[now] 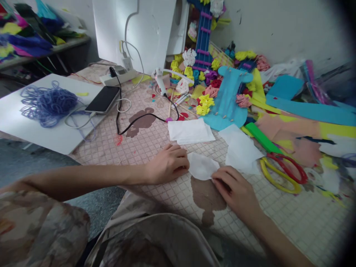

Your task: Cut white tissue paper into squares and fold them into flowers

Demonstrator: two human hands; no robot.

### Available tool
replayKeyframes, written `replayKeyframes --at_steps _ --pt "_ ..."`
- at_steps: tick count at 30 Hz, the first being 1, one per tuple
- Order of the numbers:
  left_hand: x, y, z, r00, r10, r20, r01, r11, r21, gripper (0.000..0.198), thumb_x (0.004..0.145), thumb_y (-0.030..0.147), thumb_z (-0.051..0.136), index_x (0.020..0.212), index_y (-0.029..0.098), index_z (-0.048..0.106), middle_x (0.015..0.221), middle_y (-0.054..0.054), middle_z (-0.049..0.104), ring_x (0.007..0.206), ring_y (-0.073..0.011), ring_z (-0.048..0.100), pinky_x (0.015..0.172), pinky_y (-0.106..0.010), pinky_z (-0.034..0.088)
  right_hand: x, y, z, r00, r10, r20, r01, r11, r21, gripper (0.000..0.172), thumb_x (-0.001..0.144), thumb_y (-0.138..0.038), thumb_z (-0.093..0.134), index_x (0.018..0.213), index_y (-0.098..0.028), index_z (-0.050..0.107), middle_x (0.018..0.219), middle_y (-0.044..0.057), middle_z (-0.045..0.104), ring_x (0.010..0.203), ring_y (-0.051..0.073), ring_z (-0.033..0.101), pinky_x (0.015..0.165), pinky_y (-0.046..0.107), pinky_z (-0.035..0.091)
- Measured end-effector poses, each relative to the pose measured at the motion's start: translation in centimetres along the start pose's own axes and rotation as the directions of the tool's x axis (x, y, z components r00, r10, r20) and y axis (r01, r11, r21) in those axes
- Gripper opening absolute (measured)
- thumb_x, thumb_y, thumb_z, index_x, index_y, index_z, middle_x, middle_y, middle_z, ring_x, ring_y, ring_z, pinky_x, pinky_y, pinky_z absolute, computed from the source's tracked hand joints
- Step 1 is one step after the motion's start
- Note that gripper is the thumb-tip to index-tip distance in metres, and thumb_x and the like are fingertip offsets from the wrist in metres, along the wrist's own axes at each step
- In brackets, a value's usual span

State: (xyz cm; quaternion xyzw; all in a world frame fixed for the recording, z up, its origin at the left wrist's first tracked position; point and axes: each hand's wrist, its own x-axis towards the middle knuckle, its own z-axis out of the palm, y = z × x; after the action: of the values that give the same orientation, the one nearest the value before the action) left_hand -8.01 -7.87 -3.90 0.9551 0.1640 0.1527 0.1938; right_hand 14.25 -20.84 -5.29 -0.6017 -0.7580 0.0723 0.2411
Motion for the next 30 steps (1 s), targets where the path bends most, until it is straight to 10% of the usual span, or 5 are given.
replayKeyframes --at_steps 8,30 --pt "0.4 -0.2 0.1 0.994 -0.107 0.005 0.107 0.985 -0.133 0.014 0.083 0.028 0.054 0.082 0.017 0.063 0.088 -0.004 0.06 0.088 -0.0163 0.05 0.081 -0.031 0.038 1.1 -1.2 -0.7 0.966 0.241 0.093 -0.252 0.959 0.134 0.011 0.086 -0.024 0.051 0.076 -0.022 0.055 0.077 0.0 0.057 0.07 0.015 0.055 0.062 0.027 0.042" --pt "0.8 0.2 0.4 0.989 -0.149 -0.016 0.148 0.988 -0.049 0.011 0.079 0.024 0.054 0.073 0.015 0.058 0.081 -0.003 0.058 0.081 -0.0152 0.048 0.077 -0.03 0.037 1.1 -1.8 0.2 0.96 0.277 0.025 -0.278 0.961 0.0 0.015 0.083 -0.025 0.052 0.068 -0.021 0.05 0.07 -0.001 0.053 0.067 0.015 0.051 0.06 0.027 0.037"
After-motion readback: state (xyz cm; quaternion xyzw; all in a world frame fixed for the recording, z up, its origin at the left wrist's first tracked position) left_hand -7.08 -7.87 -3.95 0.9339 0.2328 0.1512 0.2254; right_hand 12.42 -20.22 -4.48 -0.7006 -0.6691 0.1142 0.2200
